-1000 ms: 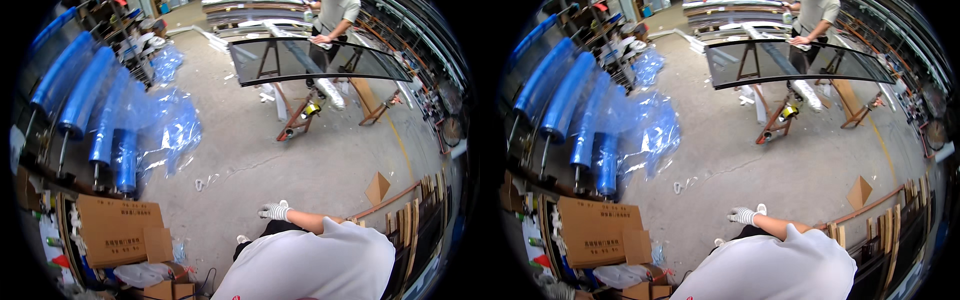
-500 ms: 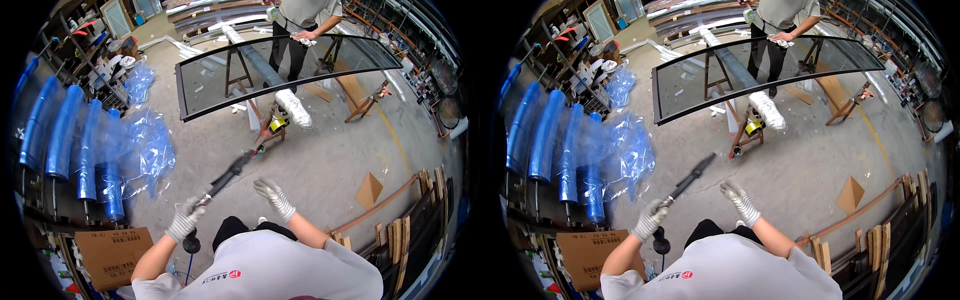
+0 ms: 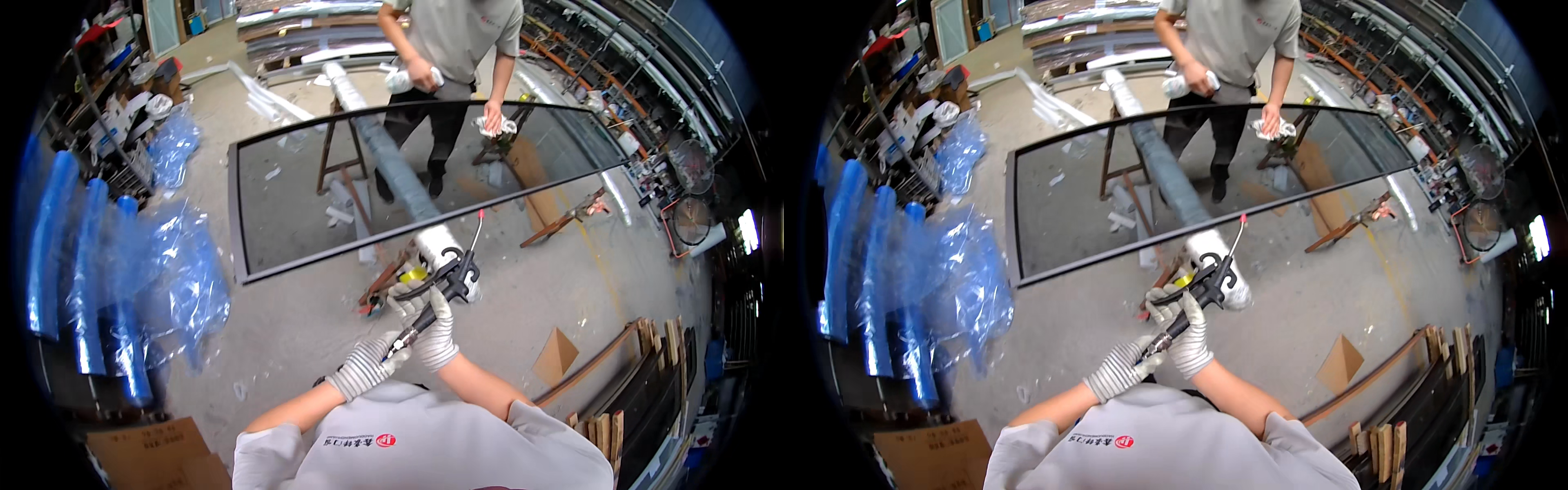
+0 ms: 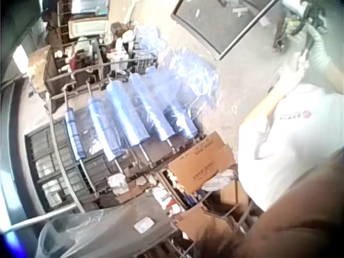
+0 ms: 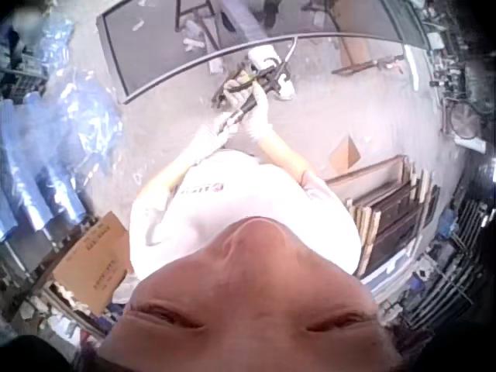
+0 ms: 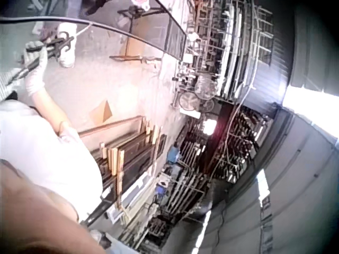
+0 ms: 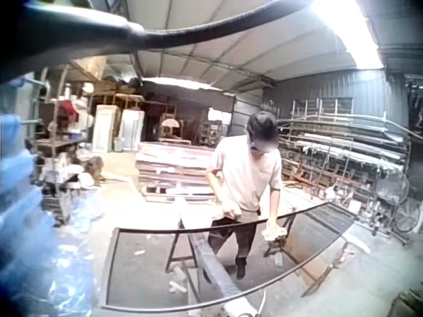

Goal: The person prepares a large glass pane by removing protective tape, cleaning the edges with a tool, and using a sealant gun to apply sealant along the frame.

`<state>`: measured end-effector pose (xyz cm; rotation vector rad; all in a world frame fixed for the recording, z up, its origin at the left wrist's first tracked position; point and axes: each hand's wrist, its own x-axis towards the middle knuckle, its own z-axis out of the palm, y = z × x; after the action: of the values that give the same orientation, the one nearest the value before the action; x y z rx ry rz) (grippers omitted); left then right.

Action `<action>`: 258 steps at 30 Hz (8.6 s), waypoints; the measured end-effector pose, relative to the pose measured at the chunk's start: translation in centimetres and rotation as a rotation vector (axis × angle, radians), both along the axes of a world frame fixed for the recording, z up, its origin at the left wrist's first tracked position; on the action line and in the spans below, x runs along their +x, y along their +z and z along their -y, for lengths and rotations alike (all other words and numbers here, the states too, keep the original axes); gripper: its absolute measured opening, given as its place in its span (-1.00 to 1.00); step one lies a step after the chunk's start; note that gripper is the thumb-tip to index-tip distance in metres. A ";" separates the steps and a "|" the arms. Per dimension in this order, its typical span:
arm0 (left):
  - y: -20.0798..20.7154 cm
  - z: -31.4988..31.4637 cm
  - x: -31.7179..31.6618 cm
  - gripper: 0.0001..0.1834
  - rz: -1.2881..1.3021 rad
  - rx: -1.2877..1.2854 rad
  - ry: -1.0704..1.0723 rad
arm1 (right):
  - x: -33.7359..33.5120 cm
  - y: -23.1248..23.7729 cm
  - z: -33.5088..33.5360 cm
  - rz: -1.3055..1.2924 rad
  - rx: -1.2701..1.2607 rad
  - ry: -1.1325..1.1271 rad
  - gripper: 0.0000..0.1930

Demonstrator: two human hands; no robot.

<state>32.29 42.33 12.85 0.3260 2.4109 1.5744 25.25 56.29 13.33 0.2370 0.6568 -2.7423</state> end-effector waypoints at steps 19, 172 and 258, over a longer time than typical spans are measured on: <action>-15.3 -8.0 -12.9 -0.24 1.021 0.656 0.369 | -31.1 -4.6 -19.7 0.308 -0.235 -0.258 -0.48; -9.3 -19.2 -26.8 -0.61 0.381 0.300 0.947 | -38.2 -4.8 -34.9 0.248 -0.040 -0.024 -0.69; 1.3 -70.3 -76.4 -0.55 -0.126 -0.032 0.104 | -79.5 -10.9 -96.0 0.493 1.647 -0.353 -0.55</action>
<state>-44.07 112.66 14.11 0.3076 2.5841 1.6011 -54.23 152.29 2.46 1.3300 2.5831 -1.4773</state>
